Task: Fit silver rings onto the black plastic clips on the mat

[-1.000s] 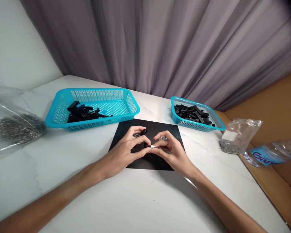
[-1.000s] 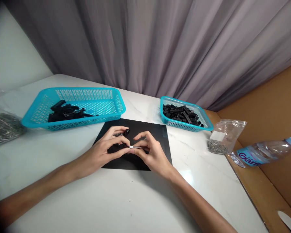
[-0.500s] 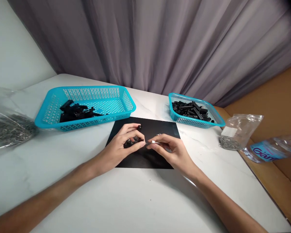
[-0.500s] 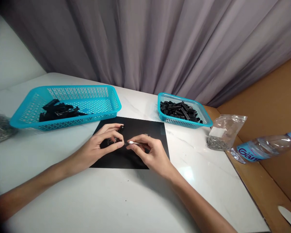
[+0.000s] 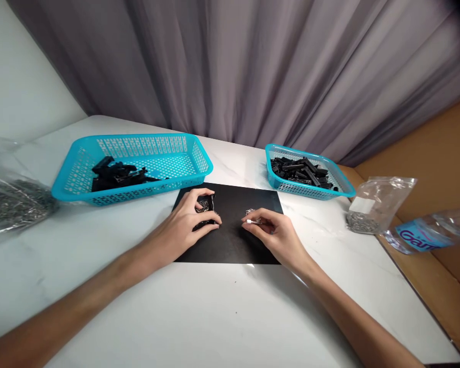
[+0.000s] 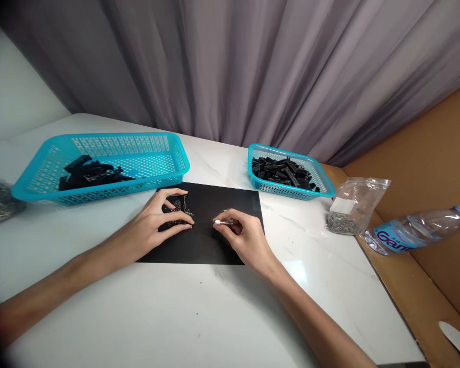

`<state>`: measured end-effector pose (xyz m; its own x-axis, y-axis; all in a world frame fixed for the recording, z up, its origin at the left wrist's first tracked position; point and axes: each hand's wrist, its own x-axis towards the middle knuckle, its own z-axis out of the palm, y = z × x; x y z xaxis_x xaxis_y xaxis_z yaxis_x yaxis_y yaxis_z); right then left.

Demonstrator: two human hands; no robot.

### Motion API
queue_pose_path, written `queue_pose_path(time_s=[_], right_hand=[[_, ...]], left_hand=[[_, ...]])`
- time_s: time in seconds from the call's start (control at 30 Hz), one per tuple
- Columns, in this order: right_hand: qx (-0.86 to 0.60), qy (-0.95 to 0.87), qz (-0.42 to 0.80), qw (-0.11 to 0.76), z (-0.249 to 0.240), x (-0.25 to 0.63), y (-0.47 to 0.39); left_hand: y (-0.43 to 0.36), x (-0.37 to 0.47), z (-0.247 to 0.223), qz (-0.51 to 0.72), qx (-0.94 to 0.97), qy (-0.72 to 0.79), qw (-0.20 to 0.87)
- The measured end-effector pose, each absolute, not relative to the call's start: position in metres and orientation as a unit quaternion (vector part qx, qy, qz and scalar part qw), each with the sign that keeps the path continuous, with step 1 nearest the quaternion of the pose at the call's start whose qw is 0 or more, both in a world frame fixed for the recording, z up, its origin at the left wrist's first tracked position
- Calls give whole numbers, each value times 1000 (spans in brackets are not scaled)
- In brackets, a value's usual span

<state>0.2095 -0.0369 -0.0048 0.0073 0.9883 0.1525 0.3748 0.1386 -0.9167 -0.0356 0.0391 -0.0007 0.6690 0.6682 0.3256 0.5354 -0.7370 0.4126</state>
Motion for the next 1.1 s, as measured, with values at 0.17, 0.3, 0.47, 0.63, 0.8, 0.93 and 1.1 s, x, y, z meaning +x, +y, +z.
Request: queue_pose_path(time_s=[0.17, 0.3, 0.47, 0.63, 0.8, 0.93, 1.1], right_hand=[[-556, -619, 329, 446, -2, 208, -37], [-540, -624, 320, 465, 1, 207, -39], [-530, -651, 319, 440, 3, 209, -41], [-525, -682, 277, 427, 2, 209, -42], [-523, -689, 246, 438, 4, 208, -42], [-521, -699, 228, 434, 6, 207, -44], [-493, -714, 246, 431, 7, 204, -48]], left_hand=[[37, -34, -3, 224, 909, 326, 135], [39, -35, -5, 259, 898, 318, 156], [38, -34, 1, 319, 872, 324, 184], [32, -30, 8, 354, 857, 311, 210], [28, -27, 8, 364, 860, 281, 223], [26, -26, 7, 364, 868, 253, 225], [25, -25, 3, 364, 860, 243, 263]])
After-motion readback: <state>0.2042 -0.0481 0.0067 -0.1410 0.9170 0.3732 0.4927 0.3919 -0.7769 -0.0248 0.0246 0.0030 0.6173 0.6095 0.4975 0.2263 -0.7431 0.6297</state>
